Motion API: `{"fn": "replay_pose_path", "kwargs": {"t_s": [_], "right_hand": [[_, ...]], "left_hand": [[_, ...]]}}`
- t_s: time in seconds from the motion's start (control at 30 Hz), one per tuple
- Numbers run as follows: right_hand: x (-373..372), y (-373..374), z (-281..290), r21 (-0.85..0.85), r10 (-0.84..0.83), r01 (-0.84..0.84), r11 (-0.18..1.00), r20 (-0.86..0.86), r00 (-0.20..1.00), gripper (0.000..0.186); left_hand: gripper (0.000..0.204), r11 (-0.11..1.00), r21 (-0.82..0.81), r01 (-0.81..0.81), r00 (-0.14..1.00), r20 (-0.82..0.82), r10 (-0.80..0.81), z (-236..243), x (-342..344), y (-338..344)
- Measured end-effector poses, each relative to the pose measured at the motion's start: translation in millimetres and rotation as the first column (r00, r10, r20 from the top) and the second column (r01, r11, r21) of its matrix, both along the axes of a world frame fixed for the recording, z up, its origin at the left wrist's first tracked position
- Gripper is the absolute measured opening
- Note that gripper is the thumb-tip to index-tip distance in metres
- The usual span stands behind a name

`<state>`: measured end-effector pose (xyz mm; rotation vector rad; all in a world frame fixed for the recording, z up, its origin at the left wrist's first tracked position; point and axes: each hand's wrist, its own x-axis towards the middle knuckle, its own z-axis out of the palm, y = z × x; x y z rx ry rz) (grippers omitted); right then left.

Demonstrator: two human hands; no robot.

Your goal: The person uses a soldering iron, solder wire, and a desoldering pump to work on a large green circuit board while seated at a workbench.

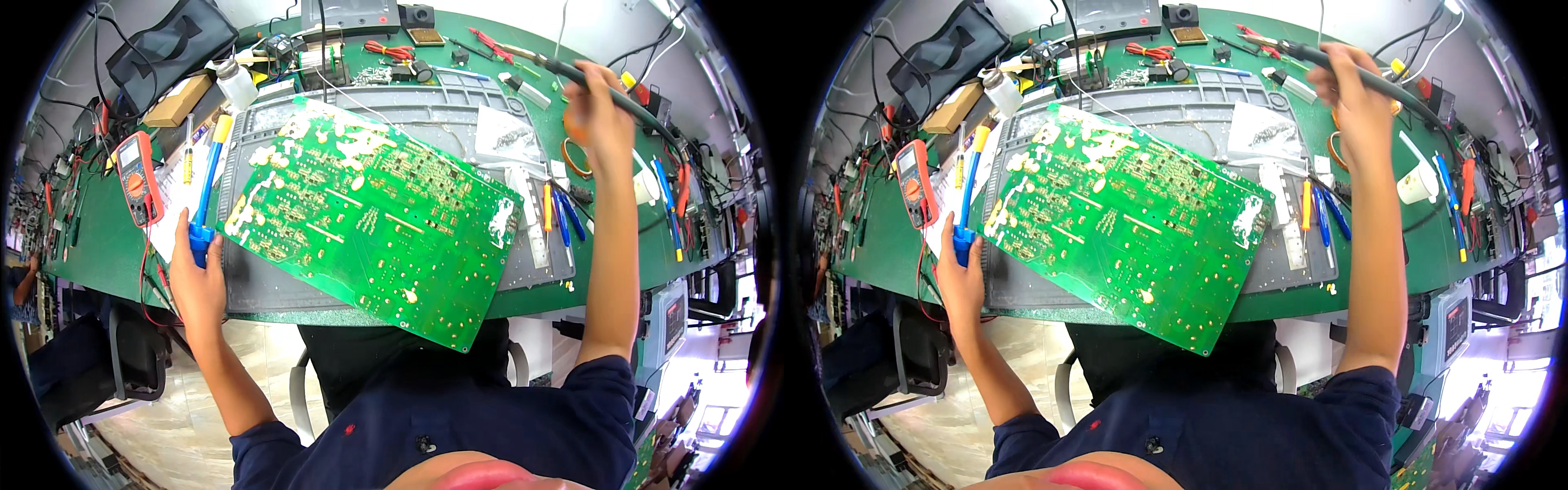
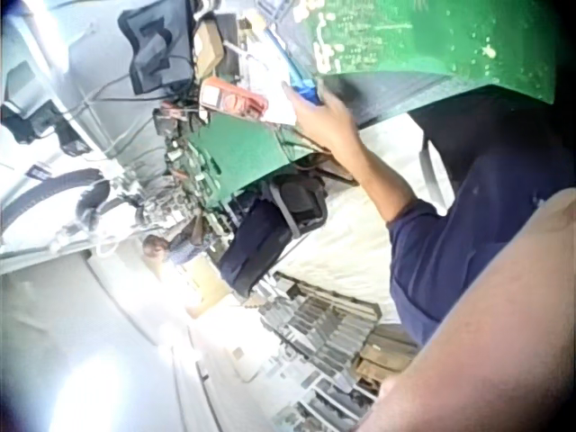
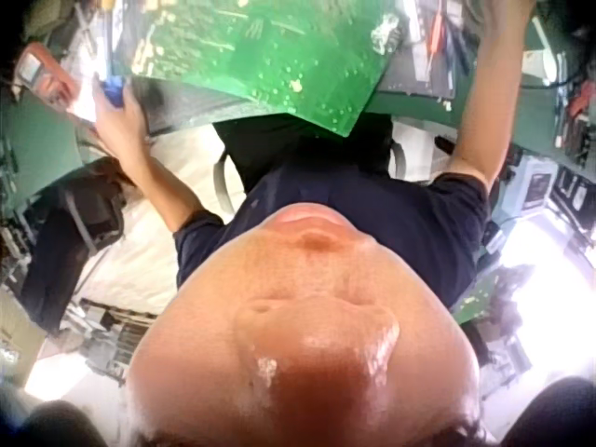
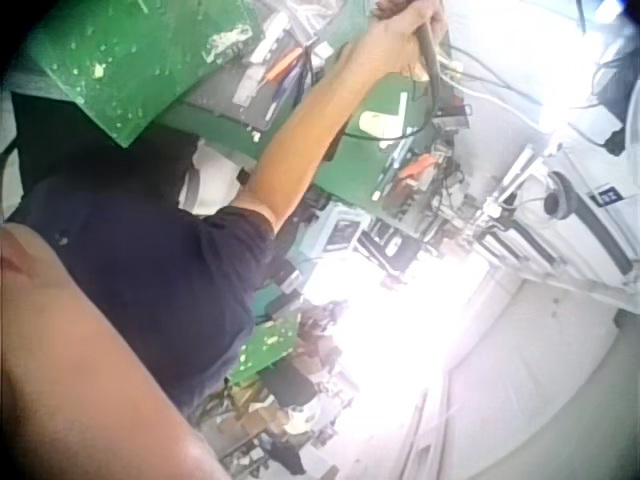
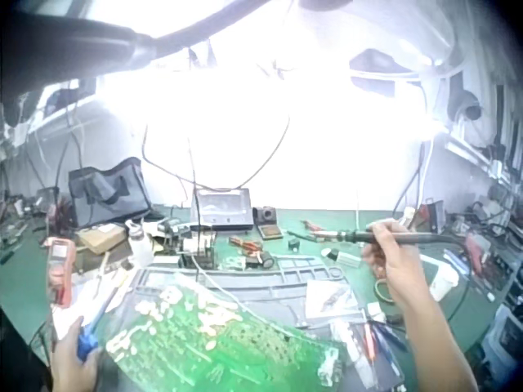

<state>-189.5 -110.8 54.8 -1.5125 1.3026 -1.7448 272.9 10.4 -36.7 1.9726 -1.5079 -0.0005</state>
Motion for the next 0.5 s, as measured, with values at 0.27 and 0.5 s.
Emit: {"fn": "replay_pose_path", "kwargs": {"t_s": [0.27, 0.5], "right_hand": [[29, -174, -31, 0.298, 0.192, -0.2, 0.934, 0.056, 0.98, 0.037], [64, -269, -62, 0.339, 0.111, -0.12, 0.933, 0.047, 0.993, 0.035]], "left_hand": [[0.058, 0.995, 0.013, -0.102, 0.971, 0.221, 0.096, -17, -11, -13], [0.06, 0.983, -0.031, -0.182, 0.93, 0.318, 0.182, -21, -16, -16]]}}
